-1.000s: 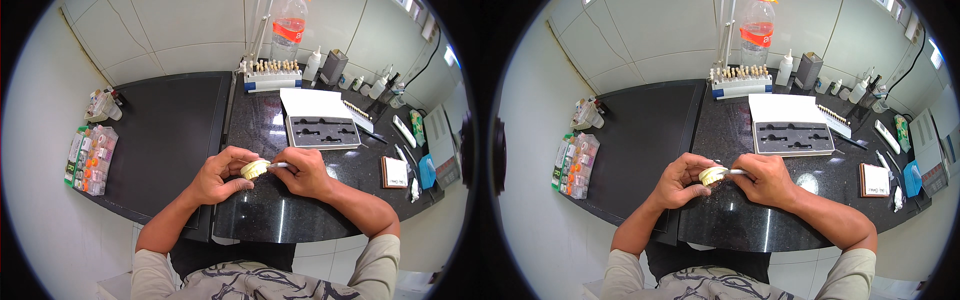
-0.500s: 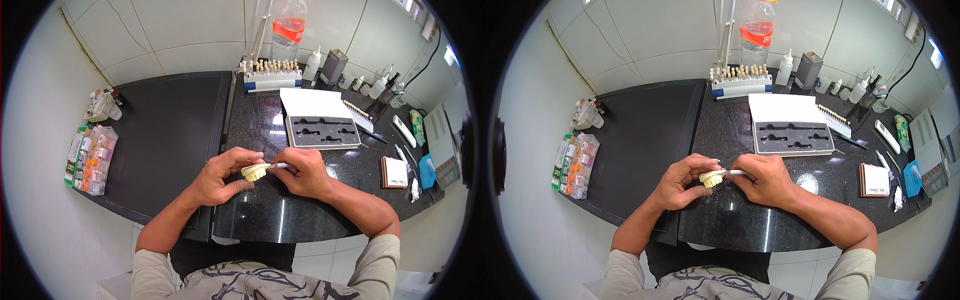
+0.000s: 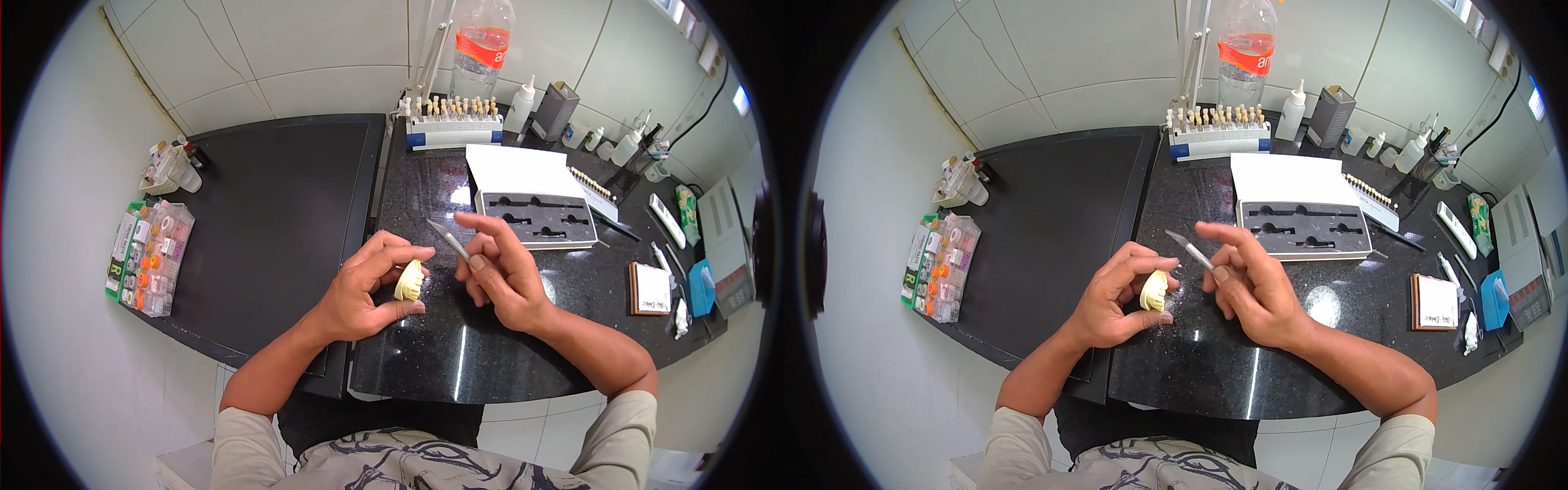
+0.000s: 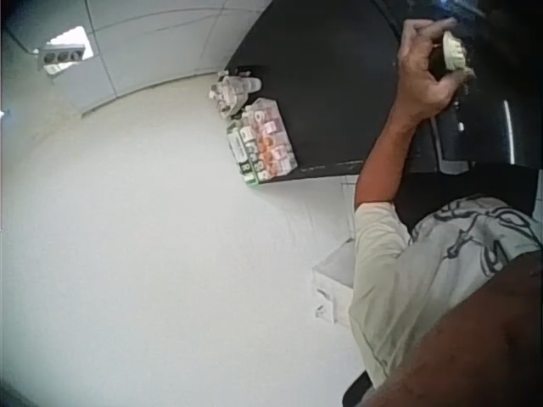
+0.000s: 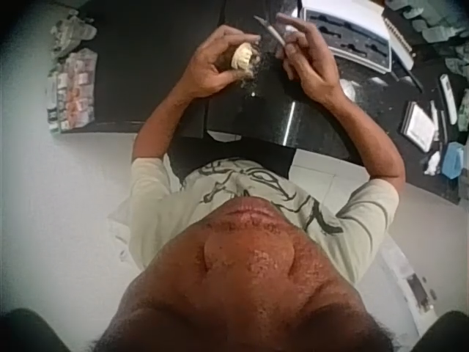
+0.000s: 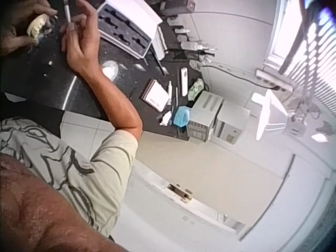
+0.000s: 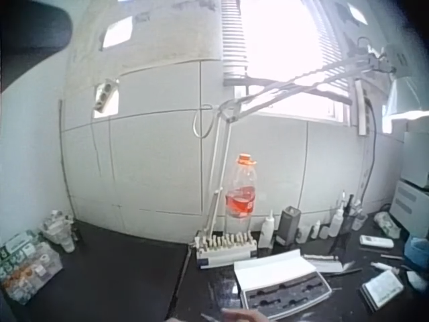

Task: Trim excess material from a plaster dental mold using a precision knife.

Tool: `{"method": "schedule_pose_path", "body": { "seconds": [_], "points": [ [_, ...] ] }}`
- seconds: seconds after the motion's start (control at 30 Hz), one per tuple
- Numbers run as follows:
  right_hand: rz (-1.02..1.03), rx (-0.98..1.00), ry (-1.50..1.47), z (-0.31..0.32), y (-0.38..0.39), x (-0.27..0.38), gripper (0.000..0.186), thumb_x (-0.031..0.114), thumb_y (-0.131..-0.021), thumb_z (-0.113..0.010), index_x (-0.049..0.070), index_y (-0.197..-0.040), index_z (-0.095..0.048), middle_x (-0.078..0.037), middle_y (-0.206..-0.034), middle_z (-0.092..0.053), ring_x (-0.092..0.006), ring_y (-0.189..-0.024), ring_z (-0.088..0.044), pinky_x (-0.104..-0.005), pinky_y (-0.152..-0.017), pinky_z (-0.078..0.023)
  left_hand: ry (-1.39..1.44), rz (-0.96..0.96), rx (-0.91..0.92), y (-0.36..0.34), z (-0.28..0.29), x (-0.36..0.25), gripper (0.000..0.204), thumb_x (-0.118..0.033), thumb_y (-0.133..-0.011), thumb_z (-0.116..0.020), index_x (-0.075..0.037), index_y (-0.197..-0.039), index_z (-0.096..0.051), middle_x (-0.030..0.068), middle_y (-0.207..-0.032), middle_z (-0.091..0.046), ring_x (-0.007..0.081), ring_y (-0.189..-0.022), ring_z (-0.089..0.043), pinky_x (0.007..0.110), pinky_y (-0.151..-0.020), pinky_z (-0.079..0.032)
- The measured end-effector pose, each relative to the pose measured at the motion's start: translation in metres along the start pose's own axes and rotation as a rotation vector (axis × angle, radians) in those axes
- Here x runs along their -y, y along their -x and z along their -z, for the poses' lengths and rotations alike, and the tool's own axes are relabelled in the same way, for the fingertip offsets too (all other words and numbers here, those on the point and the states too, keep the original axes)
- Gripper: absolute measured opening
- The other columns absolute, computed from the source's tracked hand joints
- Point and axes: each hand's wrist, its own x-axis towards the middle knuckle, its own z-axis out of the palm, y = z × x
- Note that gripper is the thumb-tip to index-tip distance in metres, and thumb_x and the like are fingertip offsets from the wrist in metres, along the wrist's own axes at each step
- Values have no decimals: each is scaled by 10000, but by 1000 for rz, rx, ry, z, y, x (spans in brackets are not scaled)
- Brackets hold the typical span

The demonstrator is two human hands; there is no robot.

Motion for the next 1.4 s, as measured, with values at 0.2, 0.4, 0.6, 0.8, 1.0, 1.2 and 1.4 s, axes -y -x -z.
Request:
{"method": "schedule_pose_path", "body": {
  "seconds": [0.2,0.4,0.6,0.8,1.0,1.2,1.4],
  "points": [
    [-100,47,-430,9,-4,-10,313,105,-1180,-432,11,-1450,-558,-125,-1167,-670,-159,-822,-764,-236,-661,-585,-65,-29,-51,0,-1,1,725,-55,-820,-938,-20,-1462,-604,96,-1318,-554,219,-1219,-710,342,-1067,-623],
    [29,-33,-277,8,1,-25,245,54,-1108,-610,30,-1352,-617,-130,-1097,-732,-175,-854,-775,-244,-663,-584,-198,-33,-116,4,-4,4,771,-182,-789,-978,-46,-1473,-649,117,-1248,-639,201,-1062,-721,335,-946,-619],
    [46,-56,-246,8,1,-21,292,231,-1116,-640,25,-1315,-699,-99,-1070,-736,-145,-853,-756,-240,-678,-570,-213,-33,-130,2,-5,1,750,-154,-804,-964,-46,-1478,-653,122,-1250,-644,202,-1073,-706,335,-940,-609],
    [80,-60,-252,8,1,-18,344,249,-1148,-574,-21,-1307,-716,-126,-1054,-736,-154,-926,-752,-279,-753,-593,-232,-29,-132,2,-5,3,732,-119,-813,-949,-46,-1478,-654,126,-1252,-643,208,-1084,-700,341,-949,-602],
    [313,21,48,8,-2,-8,307,122,-1061,-581,-81,-1242,-722,-184,-1047,-766,-217,-912,-767,-331,-807,-602,-252,-44,-131,2,-5,2,734,-95,-802,-943,-52,-1478,-660,128,-1241,-645,231,-1091,-693,355,-948,-575],
    [276,33,16,0,0,-6,155,22,-972,-671,-69,-1091,-712,-263,-1089,-792,-255,-1010,-803,-341,-833,-638,-352,-102,-111,-1,-2,-4,751,-87,-800,-940,-56,-1495,-654,123,-1234,-648,231,-1082,-687,358,-940,-575],
    [188,79,-51,-1,4,-7,62,3,-1021,-631,-50,-1050,-647,-291,-1104,-774,-256,-1059,-797,-315,-829,-668,-371,-116,-88,0,-2,-4,827,-67,-792,-935,-75,-1554,-612,115,-1235,-648,229,-1082,-681,355,-942,-577]
  ]
}}
